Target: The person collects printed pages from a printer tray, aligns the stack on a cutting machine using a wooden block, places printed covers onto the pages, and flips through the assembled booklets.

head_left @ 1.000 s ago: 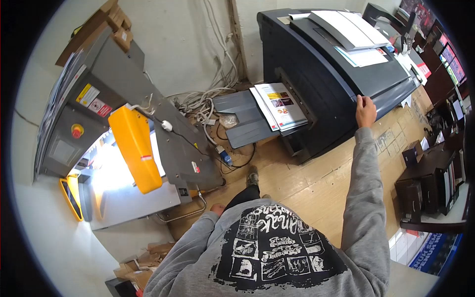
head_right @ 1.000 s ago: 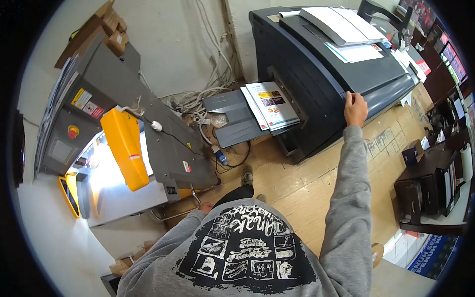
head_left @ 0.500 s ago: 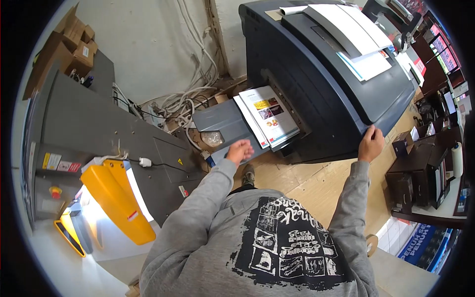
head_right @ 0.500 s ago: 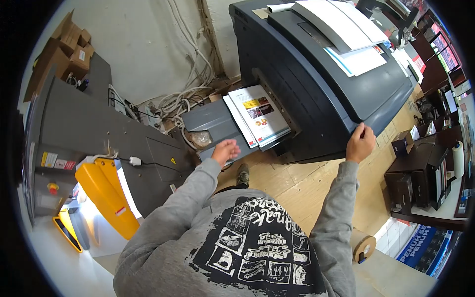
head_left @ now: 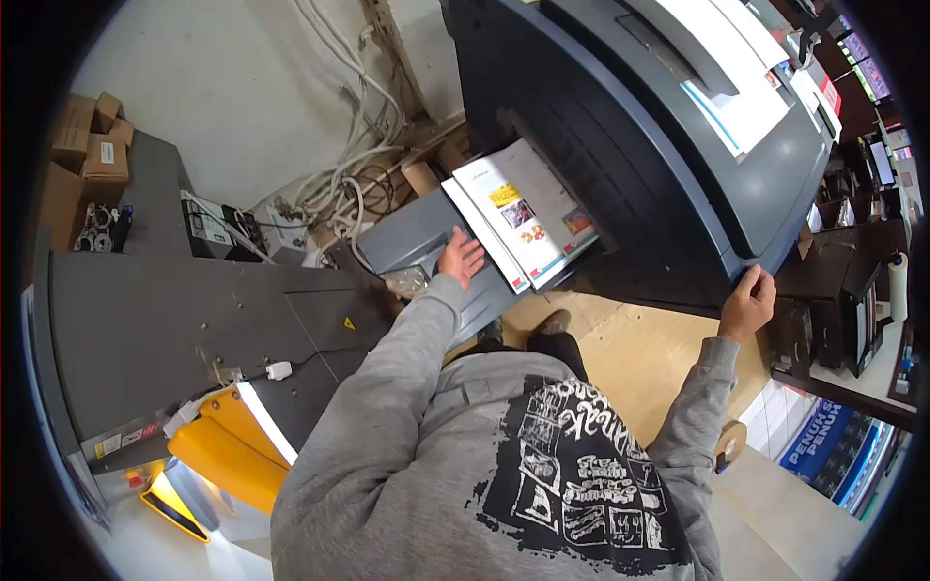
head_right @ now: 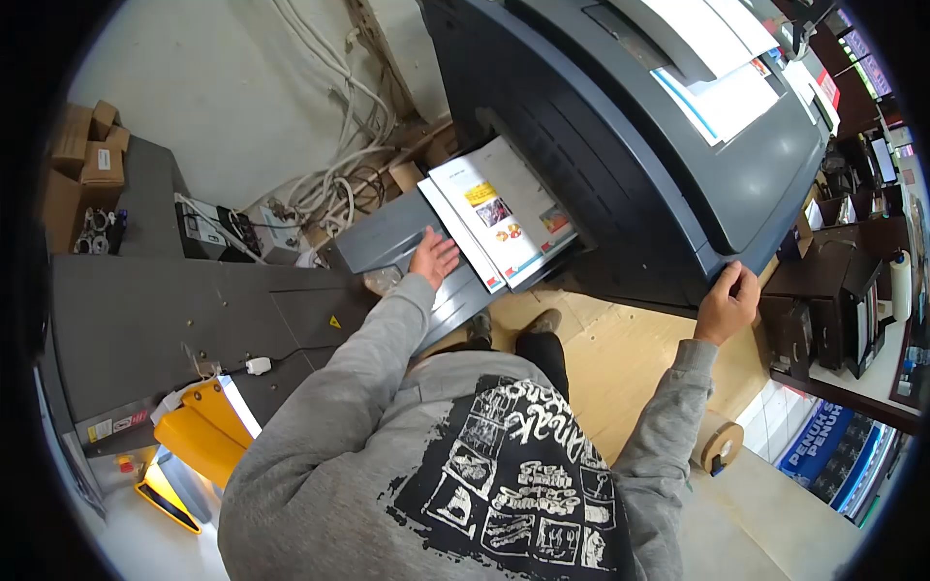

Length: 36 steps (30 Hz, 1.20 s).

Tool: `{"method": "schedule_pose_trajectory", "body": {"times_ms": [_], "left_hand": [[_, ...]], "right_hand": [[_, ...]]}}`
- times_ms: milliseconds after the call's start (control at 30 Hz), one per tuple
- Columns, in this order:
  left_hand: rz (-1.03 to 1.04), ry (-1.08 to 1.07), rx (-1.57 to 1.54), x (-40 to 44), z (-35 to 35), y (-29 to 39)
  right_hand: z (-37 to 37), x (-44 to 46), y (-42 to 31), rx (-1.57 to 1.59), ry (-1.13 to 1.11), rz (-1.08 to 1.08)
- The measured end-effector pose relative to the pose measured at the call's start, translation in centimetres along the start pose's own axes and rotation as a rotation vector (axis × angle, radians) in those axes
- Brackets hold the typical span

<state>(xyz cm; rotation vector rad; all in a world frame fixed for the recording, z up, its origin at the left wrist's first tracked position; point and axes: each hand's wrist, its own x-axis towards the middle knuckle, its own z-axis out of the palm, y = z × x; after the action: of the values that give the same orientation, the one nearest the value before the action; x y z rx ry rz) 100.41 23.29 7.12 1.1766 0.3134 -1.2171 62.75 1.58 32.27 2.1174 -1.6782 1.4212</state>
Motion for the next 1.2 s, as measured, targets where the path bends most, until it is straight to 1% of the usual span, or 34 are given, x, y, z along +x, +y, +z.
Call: {"method": "schedule_pose_trajectory", "body": {"times_ms": [33, 67, 167, 267, 333, 400, 500, 567, 633, 700, 767, 867, 1000, 1067, 1200], "left_hand": [[0.013, -0.024, -0.027, 0.2, 0.2, 0.2], [0.016, -0.022, -0.031, 0.4, 0.5, 0.4], [-0.008, 0.001, -0.044, 0.9, 1.0, 0.5], [0.003, -0.048, -0.081, 0.7, 1.7, 0.5], [-0.013, -0.005, -0.097, 0.9, 2.3, 0.7], [-0.016, -0.01, -0.116, 0.9, 2.5, 0.8], [-0.02, -0.035, -0.152, 0.9, 2.5, 0.5], [-0.007, -0.06, -0.171, 1.2, 2.4, 0.7], [-0.038, -0.043, -0.198, 1.3, 2.6, 0.4], [-0.044, -0.032, -0.195, 1.5, 3.1, 0.3], [-0.027, -0.11, -0.157, 1.5, 3.3, 0.1], [-0.024, -0.064, -0.14, 1.5, 4.4, -0.1], [-0.009, -0.071, -0.144, 1.6, 4.7, 0.1], [-0.017, -0.132, -0.158, 1.4, 4.5, 0.2], [-0.007, -0.112, -0.149, 1.2, 4.3, -0.1]], "right_hand": [[0.2, 0.3, -0.1, -0.003, 0.025, -0.038], [0.2, 0.3, 0.0, 0.003, 0.01, 0.005], [0.2, 0.3, 0.3, -0.016, -0.019, 0.008], [0.2, 0.3, -0.3, -0.019, 0.008, -0.01], [0.2, 0.4, -0.1, -0.017, -0.005, -0.001], [0.2, 0.2, 0.0, -0.017, -0.024, 0.016], [0.1, 0.2, -0.2, -0.026, -0.005, -0.019], [0.1, 0.2, -0.4, -0.018, -0.026, 0.029], [0.3, 0.2, -0.3, -0.012, -0.017, 0.019], [0.2, 0.2, -0.1, -0.016, -0.01, 0.014], [0.2, 0.2, -0.1, -0.02, -0.013, -0.008], [0.2, 0.2, -0.2, -0.008, -0.001, -0.018], [0.1, 0.2, -0.3, -0.035, -0.008, -0.002], [0.1, 0.2, -0.4, -0.03, -0.004, -0.015], [0.2, 0.3, -0.4, -0.024, 0.008, -0.027]]}}
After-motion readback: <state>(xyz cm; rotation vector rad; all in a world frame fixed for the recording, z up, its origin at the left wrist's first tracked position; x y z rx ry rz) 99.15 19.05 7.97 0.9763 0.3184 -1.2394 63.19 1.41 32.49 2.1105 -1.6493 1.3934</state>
